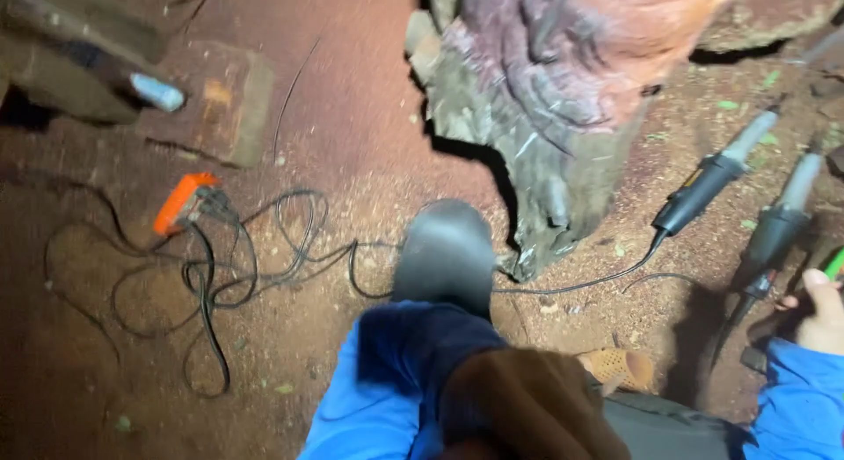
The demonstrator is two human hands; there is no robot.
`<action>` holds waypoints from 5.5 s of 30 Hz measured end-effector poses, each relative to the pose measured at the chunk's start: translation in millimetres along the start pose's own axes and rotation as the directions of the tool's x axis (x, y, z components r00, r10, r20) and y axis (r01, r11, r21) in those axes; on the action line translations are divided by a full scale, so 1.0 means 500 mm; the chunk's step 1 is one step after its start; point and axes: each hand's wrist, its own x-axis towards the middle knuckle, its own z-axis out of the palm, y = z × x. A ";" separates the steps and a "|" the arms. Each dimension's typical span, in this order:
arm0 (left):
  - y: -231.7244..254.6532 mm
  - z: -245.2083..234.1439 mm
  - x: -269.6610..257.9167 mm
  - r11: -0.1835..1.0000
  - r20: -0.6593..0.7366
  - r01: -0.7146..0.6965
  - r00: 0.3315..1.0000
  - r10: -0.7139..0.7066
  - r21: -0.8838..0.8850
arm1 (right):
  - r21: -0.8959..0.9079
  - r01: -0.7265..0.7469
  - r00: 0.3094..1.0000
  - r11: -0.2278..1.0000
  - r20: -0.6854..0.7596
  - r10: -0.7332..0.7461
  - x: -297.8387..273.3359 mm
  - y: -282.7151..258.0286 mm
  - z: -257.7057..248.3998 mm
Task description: The person carves a large piece of wood by striking a chisel with a wooden mallet.
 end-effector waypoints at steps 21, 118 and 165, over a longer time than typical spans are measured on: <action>-0.843 -0.209 -0.056 -0.044 0.139 -0.154 0.961 -0.239 0.987 | -0.202 0.282 0.903 0.938 -0.274 -0.331 0.071 0.191 0.119; -0.977 -0.415 0.009 -0.357 -0.290 0.129 0.847 -0.446 0.925 | 0.743 0.218 0.929 0.633 -0.358 0.100 -0.098 0.057 0.195; -0.995 -0.435 0.027 -0.384 -0.430 0.299 0.843 -0.322 0.874 | 0.468 0.051 0.908 0.882 -0.390 0.154 -0.152 0.069 0.311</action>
